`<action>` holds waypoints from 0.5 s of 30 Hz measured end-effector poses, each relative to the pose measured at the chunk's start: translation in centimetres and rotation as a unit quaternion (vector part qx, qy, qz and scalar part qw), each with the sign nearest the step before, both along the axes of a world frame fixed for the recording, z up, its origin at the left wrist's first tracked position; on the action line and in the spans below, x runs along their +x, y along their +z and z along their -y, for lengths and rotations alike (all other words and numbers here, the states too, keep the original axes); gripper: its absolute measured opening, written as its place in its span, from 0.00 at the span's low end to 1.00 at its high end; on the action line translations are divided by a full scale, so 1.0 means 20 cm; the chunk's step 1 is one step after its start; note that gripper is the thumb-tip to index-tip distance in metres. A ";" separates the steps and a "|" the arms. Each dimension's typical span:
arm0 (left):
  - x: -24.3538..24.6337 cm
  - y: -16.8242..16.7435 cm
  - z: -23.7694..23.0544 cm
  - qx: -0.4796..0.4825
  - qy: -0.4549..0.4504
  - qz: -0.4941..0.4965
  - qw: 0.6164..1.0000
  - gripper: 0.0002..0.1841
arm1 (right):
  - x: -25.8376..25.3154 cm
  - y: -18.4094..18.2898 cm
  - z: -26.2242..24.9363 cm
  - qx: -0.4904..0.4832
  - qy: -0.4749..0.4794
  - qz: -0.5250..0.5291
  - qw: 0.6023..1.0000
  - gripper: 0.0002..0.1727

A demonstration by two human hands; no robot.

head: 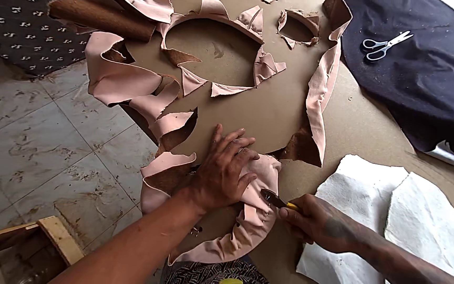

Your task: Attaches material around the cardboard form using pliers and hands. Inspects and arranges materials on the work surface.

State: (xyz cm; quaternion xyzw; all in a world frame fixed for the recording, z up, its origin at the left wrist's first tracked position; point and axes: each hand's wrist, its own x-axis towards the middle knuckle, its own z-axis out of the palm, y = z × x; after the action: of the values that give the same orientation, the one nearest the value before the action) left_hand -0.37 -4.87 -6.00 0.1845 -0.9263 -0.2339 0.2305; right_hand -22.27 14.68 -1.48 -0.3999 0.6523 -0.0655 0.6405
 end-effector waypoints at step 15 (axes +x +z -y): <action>0.01 0.01 0.01 0.000 -0.015 -0.002 1.000 0.19 | 0.51 0.28 -0.22 -0.106 0.215 -0.044 0.970 0.18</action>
State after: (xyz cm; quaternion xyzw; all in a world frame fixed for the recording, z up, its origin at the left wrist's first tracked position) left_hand -0.23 -5.01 -5.82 0.1705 -0.9283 -0.2379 0.2291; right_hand -12.00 19.06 4.18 -0.5986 0.5682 0.0230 0.5641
